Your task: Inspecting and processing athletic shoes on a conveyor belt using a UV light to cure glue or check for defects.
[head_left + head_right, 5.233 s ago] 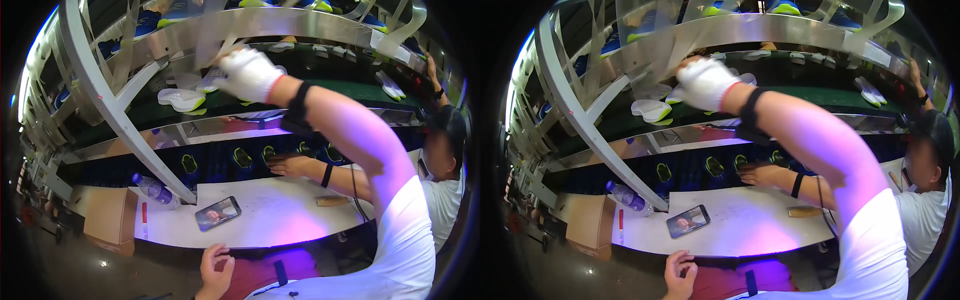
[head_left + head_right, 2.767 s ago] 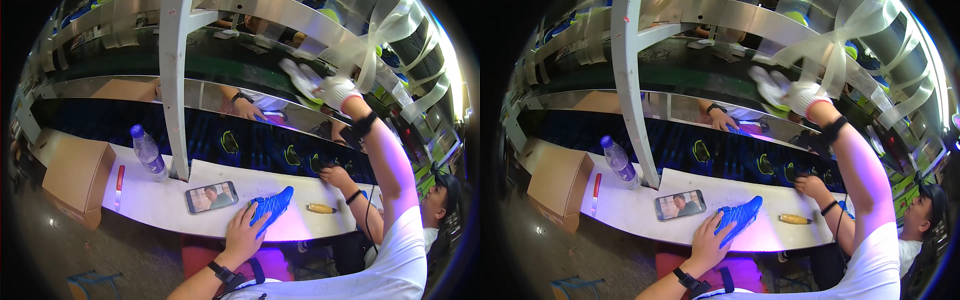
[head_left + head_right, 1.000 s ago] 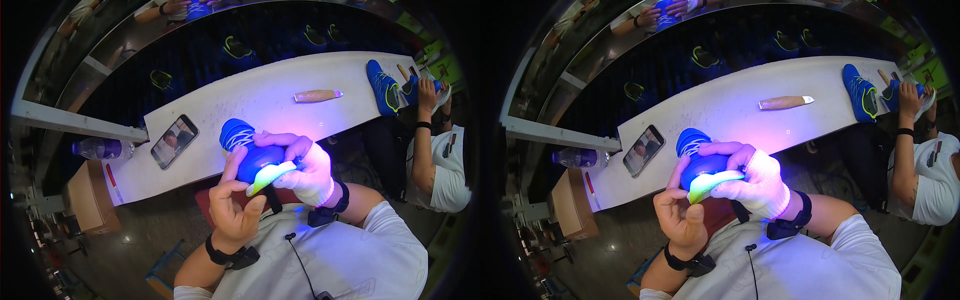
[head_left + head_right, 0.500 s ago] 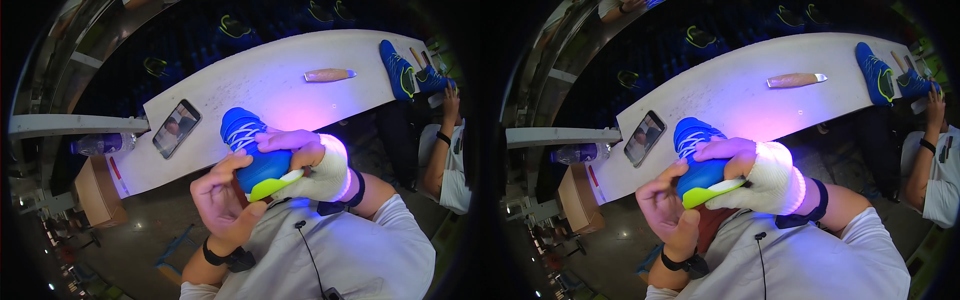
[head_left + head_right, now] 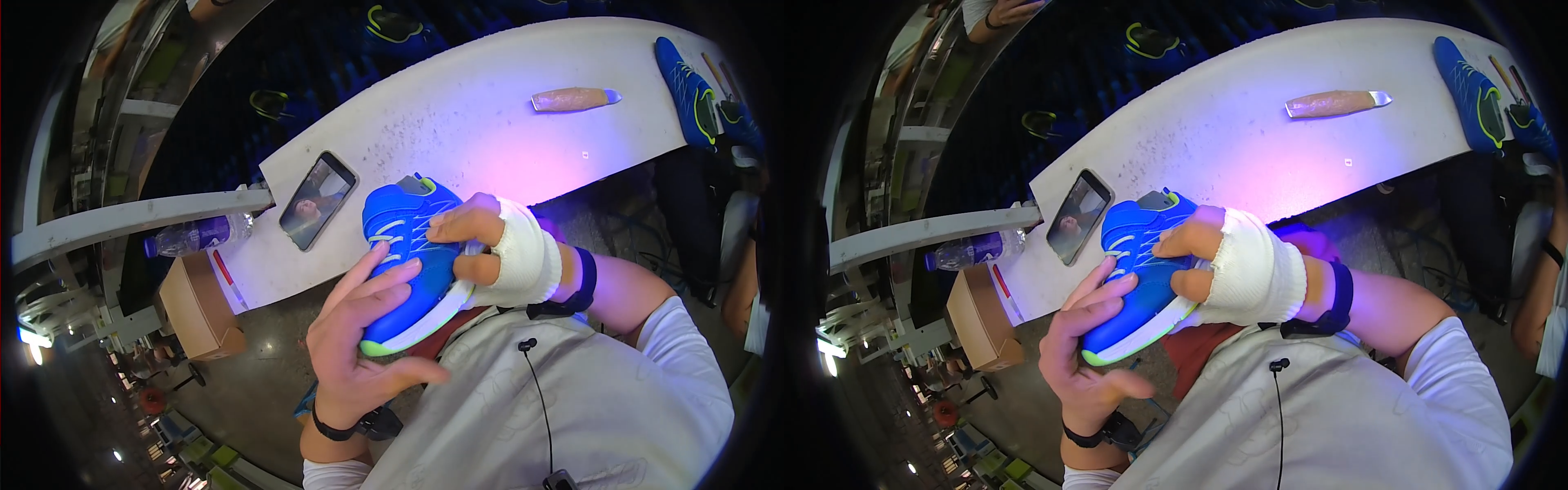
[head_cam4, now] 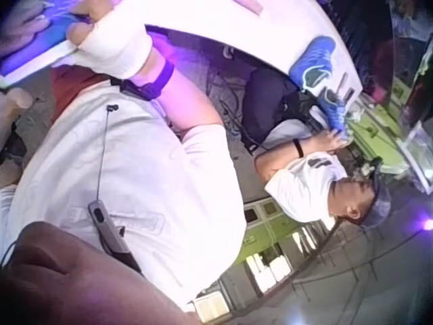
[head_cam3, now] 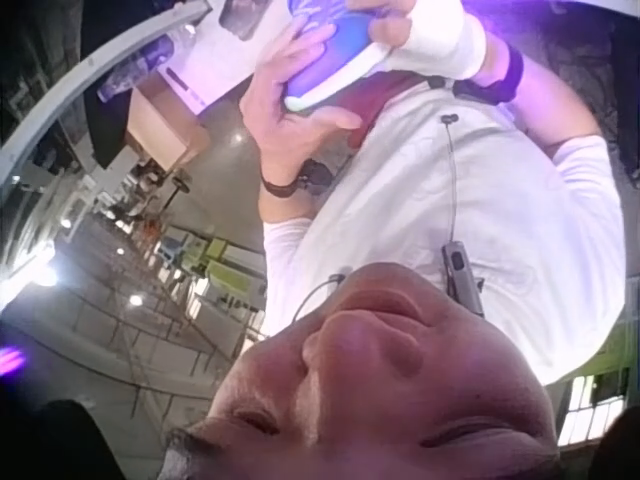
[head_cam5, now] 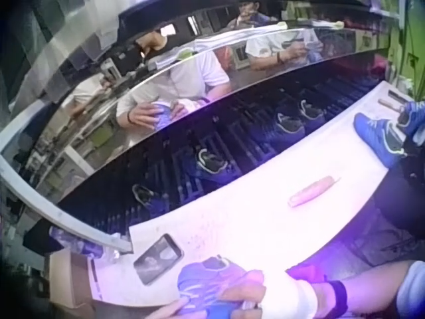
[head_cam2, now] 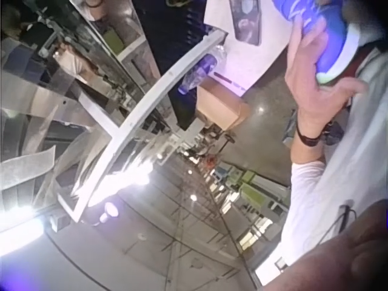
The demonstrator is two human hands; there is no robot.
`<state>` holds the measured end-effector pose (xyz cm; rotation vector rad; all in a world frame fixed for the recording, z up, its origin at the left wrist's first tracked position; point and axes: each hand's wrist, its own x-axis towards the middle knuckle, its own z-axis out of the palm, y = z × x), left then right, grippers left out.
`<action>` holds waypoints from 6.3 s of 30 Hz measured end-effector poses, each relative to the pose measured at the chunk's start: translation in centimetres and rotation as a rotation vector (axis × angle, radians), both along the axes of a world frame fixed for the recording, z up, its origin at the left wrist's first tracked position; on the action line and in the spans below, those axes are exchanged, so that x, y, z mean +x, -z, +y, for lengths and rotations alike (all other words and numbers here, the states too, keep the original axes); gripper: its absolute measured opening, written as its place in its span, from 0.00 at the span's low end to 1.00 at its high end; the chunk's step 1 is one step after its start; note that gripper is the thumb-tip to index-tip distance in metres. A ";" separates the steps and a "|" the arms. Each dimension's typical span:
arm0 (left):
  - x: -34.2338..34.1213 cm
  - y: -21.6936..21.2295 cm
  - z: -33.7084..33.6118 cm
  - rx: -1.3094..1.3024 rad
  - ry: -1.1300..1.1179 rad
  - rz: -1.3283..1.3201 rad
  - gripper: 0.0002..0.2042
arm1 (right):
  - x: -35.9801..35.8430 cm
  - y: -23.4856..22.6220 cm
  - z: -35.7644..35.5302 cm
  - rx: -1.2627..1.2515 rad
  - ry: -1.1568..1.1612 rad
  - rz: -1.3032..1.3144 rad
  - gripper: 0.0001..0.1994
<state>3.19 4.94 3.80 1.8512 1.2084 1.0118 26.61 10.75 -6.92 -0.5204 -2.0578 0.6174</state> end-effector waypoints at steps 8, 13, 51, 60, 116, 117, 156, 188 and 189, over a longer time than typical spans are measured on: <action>-1.4 2.5 -1.5 0.041 -0.052 0.053 0.26 | 0.1 -1.0 1.0 -0.051 -0.060 -0.207 0.12; -3.5 2.9 -1.8 -0.004 -0.055 -0.091 0.24 | -3.3 1.7 1.1 -0.388 0.047 0.001 0.13; 7.8 12.2 -1.2 0.177 -0.219 -0.325 0.26 | 4.2 -7.4 -1.7 -0.223 0.005 -0.023 0.37; 5.6 11.1 0.7 0.229 -0.214 -0.407 0.26 | 2.5 -8.3 -1.2 -0.240 0.028 -0.101 0.34; 8.2 8.4 0.4 0.132 0.012 -0.481 0.22 | 5.7 -6.3 -1.6 -0.257 -0.009 0.148 0.29; 8.5 8.4 0.5 0.065 -0.027 -0.432 0.22 | 6.1 -5.9 -1.7 -0.286 0.009 0.129 0.27; 4.2 -1.7 8.4 0.055 -0.008 0.204 0.38 | 1.5 -8.6 7.6 -0.125 0.028 0.123 0.33; 12.4 -3.5 10.2 0.463 0.390 0.877 0.33 | 9.7 -8.6 6.0 -0.462 -0.132 0.262 0.24; 12.2 -3.4 10.0 0.537 0.440 0.779 0.27 | 9.5 -8.8 4.9 -0.343 -0.082 0.161 0.25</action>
